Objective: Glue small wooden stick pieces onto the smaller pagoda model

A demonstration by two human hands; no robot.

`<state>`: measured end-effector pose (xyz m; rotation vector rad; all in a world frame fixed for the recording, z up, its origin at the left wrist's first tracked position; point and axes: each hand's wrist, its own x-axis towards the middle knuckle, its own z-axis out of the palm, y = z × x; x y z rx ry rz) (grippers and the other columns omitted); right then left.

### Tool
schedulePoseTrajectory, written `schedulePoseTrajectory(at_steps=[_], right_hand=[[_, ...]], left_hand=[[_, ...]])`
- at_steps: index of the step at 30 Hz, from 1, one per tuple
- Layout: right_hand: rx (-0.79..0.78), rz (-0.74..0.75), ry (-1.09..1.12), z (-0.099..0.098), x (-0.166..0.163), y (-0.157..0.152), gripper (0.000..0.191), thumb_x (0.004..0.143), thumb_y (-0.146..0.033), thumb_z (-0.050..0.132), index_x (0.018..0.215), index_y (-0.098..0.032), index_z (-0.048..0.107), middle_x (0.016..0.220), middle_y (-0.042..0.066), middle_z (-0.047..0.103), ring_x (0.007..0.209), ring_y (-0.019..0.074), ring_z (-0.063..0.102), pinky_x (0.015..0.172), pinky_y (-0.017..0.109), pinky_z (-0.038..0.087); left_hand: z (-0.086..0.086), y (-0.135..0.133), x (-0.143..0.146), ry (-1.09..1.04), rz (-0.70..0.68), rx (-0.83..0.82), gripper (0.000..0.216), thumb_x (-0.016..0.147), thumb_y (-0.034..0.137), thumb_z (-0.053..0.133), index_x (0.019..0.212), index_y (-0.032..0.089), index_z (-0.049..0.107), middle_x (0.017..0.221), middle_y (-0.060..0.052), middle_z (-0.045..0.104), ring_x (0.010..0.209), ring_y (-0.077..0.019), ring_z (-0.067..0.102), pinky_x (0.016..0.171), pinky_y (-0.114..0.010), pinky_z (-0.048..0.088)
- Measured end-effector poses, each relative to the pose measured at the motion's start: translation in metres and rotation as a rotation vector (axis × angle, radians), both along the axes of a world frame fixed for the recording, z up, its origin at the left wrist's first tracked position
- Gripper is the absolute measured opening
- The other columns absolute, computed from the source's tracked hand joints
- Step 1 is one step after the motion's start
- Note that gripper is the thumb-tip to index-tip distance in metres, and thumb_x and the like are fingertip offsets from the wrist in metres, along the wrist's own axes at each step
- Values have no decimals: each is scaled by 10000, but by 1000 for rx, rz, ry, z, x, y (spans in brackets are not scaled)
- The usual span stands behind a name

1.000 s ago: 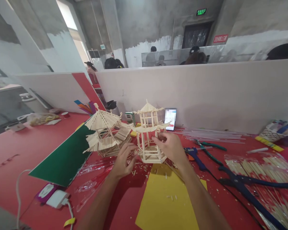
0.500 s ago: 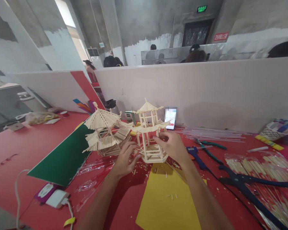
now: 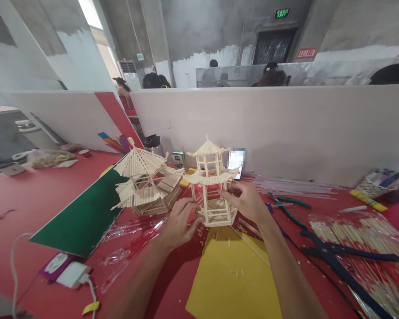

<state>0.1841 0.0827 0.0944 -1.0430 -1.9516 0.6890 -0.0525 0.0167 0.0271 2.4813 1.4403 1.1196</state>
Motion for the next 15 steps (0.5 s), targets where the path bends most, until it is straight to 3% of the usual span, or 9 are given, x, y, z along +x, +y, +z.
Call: schedulePoseTrajectory(at_steps=[9, 15], right_hand=[[11, 0, -22, 0, 0, 0, 399, 861, -457, 587, 592, -196, 451, 587, -41, 392, 574, 114, 338, 541, 254, 264], [8, 4, -26, -1, 0, 0, 382, 876, -470, 583, 630, -185, 516, 615, -28, 469, 582, 118, 380, 558, 252, 291]], left_hand=[[2, 1, 0, -6, -43, -7, 149, 927, 251, 550, 1072, 214, 558, 1157, -93, 580, 1130, -224, 531, 984, -383, 443], [4, 1, 0, -16, -53, -14, 123, 941, 244, 510, 1047, 211, 564, 1134, -100, 586, 1123, -228, 541, 976, -386, 453]])
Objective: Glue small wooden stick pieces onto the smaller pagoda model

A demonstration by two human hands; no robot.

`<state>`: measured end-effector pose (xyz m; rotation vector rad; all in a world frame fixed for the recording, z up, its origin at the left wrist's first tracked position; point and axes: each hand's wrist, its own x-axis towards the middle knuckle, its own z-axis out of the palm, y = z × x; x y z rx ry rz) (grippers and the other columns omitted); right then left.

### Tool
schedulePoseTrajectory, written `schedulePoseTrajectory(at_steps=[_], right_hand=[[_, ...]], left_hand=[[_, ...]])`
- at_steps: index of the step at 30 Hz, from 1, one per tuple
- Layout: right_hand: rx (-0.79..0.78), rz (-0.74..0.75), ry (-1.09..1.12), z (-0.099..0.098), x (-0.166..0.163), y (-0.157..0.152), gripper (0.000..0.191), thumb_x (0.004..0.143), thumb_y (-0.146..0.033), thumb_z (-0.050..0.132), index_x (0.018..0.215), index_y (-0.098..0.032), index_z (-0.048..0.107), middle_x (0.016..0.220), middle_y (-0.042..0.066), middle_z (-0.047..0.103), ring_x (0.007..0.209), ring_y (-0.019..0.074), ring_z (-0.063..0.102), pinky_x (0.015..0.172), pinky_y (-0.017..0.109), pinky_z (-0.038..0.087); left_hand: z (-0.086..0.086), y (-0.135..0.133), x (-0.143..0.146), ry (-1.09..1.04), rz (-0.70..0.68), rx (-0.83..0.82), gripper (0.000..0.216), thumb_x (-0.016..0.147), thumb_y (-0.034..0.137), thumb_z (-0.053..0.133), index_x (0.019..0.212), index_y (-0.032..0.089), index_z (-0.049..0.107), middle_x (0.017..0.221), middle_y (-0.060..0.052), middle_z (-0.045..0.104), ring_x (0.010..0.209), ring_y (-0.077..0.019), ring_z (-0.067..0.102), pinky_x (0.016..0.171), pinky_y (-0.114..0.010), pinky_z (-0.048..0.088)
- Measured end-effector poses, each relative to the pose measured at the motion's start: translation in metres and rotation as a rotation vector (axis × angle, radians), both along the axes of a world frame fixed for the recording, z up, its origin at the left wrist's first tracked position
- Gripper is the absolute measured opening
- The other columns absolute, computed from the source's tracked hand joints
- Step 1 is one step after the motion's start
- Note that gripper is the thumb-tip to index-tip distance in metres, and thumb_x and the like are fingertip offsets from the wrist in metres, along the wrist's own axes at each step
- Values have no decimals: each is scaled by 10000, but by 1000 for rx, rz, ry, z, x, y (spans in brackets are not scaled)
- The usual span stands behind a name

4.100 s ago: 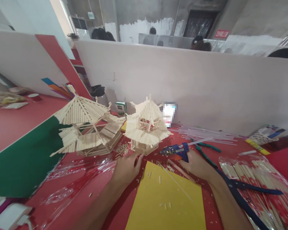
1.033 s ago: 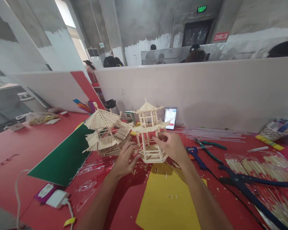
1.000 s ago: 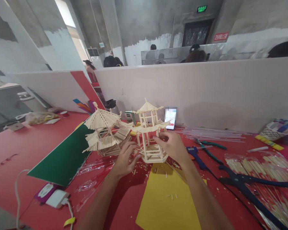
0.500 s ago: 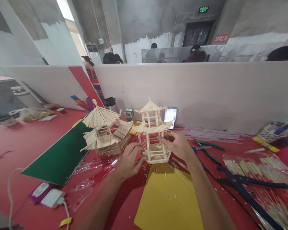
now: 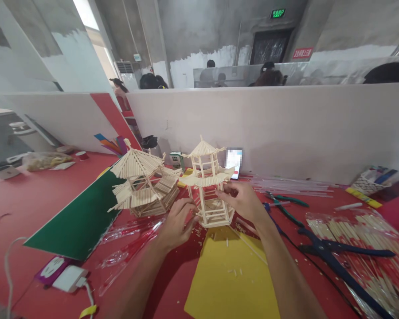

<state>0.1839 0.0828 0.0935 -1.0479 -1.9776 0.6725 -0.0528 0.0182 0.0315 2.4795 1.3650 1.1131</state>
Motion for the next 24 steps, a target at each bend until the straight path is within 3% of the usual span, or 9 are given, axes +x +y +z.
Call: schedulePoseTrajectory(at_steps=[19, 24], right_hand=[[1, 13, -15, 0, 0, 0, 330, 871, -437, 595, 672, -173, 608, 637, -9, 559, 584, 125, 432, 566, 253, 312], [15, 6, -15, 0, 0, 1, 333, 865, -420, 604, 635, -181, 573, 605, -26, 533, 573, 119, 422, 560, 249, 300]], left_hand=[[-3, 1, 0, -18, -19, -17, 125, 942, 244, 516, 1055, 219, 562, 1140, -102, 580, 1130, -232, 536, 987, -409, 458], [-3, 1, 1, -26, -22, -7, 130, 935, 235, 525, 1055, 219, 571, 1120, -93, 588, 1116, -226, 545, 981, -396, 462]])
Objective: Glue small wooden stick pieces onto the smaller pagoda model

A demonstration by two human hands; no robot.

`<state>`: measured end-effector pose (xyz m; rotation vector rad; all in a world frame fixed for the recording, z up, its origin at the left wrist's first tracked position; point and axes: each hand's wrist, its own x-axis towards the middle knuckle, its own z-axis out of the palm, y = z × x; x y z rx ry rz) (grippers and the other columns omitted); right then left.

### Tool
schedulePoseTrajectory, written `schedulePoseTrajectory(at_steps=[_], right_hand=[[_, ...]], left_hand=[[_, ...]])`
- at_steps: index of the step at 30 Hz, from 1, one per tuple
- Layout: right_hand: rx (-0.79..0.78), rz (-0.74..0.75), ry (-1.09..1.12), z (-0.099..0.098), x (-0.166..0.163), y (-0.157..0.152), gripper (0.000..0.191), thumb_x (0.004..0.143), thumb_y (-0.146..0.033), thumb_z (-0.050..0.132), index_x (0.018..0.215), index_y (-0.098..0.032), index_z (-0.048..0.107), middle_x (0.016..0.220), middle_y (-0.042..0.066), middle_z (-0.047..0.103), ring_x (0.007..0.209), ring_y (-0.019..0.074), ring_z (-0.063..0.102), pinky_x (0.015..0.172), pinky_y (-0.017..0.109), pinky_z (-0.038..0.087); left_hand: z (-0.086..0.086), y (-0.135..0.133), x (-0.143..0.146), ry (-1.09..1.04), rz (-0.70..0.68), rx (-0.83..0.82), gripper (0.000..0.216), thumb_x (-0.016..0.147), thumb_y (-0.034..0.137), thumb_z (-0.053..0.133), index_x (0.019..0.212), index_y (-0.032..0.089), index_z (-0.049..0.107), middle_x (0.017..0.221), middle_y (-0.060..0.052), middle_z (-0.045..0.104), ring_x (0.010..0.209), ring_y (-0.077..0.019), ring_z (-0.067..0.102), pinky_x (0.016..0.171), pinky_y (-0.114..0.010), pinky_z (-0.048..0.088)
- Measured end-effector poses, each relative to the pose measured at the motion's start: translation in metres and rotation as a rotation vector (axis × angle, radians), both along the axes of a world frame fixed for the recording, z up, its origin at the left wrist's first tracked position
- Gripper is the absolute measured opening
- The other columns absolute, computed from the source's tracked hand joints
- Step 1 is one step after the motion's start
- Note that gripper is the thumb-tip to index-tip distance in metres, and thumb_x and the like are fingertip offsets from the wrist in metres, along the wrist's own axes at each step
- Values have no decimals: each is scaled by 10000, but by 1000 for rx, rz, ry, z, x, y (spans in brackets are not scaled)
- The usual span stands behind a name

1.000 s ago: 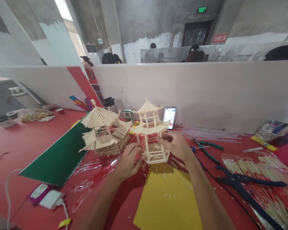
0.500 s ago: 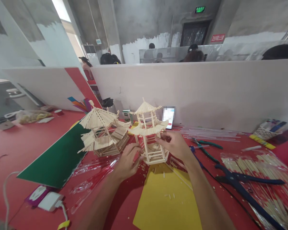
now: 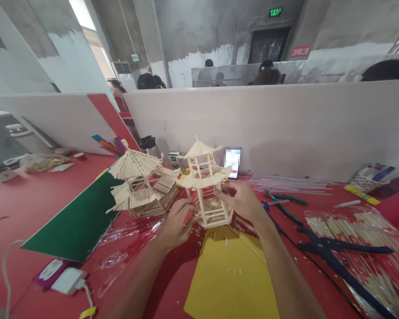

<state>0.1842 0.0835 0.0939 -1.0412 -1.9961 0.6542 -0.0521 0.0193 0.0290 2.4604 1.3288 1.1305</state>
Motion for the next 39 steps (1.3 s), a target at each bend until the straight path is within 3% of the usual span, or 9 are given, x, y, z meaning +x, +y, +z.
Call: schedulePoseTrajectory(at_steps=[21, 39], right_hand=[[-4, 1, 12, 1, 0, 0, 316, 862, -409, 601, 646, -178, 599, 629, -14, 581, 581, 126, 455, 562, 255, 304], [-13, 23, 27, 2, 1, -1, 355, 863, -406, 622, 609, -185, 512, 595, -45, 493, 572, 109, 417, 558, 247, 285]], left_hand=[[-1, 0, 1, -11, 0, -11, 137, 927, 235, 550, 1061, 220, 571, 1123, -88, 584, 1108, -223, 543, 979, -383, 459], [1, 0, 1, -18, 14, -60, 109, 931, 249, 553, 1031, 210, 566, 1123, -87, 579, 1106, -214, 539, 974, -370, 453]])
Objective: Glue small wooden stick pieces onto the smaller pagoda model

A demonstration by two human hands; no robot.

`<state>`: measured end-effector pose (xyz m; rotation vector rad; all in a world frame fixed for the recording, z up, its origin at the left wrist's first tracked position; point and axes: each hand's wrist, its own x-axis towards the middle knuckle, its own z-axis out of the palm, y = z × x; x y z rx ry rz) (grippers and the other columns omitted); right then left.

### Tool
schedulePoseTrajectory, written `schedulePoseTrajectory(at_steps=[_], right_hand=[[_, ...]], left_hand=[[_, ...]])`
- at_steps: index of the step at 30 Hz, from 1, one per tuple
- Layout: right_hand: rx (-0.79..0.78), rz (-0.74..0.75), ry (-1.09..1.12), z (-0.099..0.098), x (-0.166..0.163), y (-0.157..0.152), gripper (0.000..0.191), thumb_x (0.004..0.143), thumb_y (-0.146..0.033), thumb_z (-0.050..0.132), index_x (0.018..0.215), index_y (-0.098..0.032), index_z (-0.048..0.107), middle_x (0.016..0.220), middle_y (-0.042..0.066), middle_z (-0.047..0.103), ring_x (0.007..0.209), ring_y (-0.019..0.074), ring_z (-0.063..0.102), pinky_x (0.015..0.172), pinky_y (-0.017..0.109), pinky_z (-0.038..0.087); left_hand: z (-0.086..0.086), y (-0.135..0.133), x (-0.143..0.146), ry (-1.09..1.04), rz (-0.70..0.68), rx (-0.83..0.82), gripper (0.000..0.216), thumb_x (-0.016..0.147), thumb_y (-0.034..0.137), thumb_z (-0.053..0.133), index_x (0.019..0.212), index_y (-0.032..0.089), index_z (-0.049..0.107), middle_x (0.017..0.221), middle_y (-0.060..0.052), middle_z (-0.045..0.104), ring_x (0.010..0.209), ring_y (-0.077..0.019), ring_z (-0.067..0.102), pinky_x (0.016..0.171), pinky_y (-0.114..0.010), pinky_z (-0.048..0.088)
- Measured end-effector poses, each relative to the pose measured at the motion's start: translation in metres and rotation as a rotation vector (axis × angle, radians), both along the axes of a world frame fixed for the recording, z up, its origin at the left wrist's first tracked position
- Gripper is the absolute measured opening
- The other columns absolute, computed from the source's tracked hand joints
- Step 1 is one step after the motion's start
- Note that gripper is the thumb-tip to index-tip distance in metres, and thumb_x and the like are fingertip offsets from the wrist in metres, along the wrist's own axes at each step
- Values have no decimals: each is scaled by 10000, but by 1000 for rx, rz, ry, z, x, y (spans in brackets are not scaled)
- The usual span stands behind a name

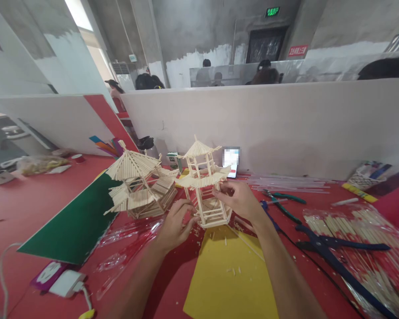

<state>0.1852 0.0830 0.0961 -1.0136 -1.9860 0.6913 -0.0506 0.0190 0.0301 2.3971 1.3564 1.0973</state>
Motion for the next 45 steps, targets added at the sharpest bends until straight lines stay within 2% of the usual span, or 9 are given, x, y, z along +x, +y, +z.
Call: schedulePoseTrajectory(at_steps=[10, 15, 21, 26, 34, 42, 45], right_hand=[[9, 3, 4, -1, 0, 0, 308, 855, -365, 637, 624, -181, 551, 601, -44, 517, 576, 107, 425, 556, 241, 284], [12, -12, -11, 0, 1, 0, 364, 864, -394, 630, 595, -183, 506, 573, -48, 472, 562, 103, 399, 547, 244, 268], [15, -13, -2, 0, 0, 0, 330, 856, -379, 632, 607, -182, 541, 576, -42, 506, 562, 106, 410, 549, 246, 268], [10, -12, -6, 1, 0, 0, 359, 848, -385, 633, 584, -186, 494, 569, -48, 466, 560, 105, 395, 547, 245, 264], [-22, -5, 7, -1, 2, 2, 374, 842, -383, 624, 579, -194, 436, 567, -58, 404, 559, 103, 361, 546, 250, 247], [-10, 10, 20, -2, 2, 3, 337, 845, -367, 625, 588, -183, 509, 571, -48, 458, 568, 108, 388, 551, 249, 259], [-20, -3, 50, -5, 3, 4, 331, 859, -392, 615, 614, -183, 538, 589, -34, 496, 580, 120, 419, 555, 247, 288]], left_hand=[[-2, 0, 0, -18, -15, 4, 111, 931, 234, 551, 1039, 210, 562, 1118, -90, 576, 1108, -214, 537, 979, -377, 452], [-3, 0, 0, -18, -12, 5, 113, 931, 236, 551, 1040, 209, 564, 1120, -89, 577, 1109, -216, 537, 975, -376, 453], [-3, 1, 1, -21, -15, 11, 110, 931, 226, 547, 1039, 209, 560, 1114, -89, 574, 1105, -214, 537, 977, -377, 451], [-2, 0, 1, 7, 4, 32, 117, 921, 228, 555, 1037, 210, 566, 1104, -91, 587, 1087, -218, 552, 953, -372, 470], [-6, 1, -7, 16, 53, 139, 207, 898, 221, 590, 1095, 206, 529, 1103, -96, 607, 1123, -236, 549, 973, -398, 467], [-8, -1, -12, 27, 60, 235, 222, 894, 186, 586, 1112, 207, 549, 1073, -92, 622, 1087, -238, 561, 947, -396, 476], [-5, -1, -14, -12, 106, 235, 184, 913, 187, 554, 1096, 206, 550, 1062, -90, 612, 1063, -232, 561, 937, -399, 475]])
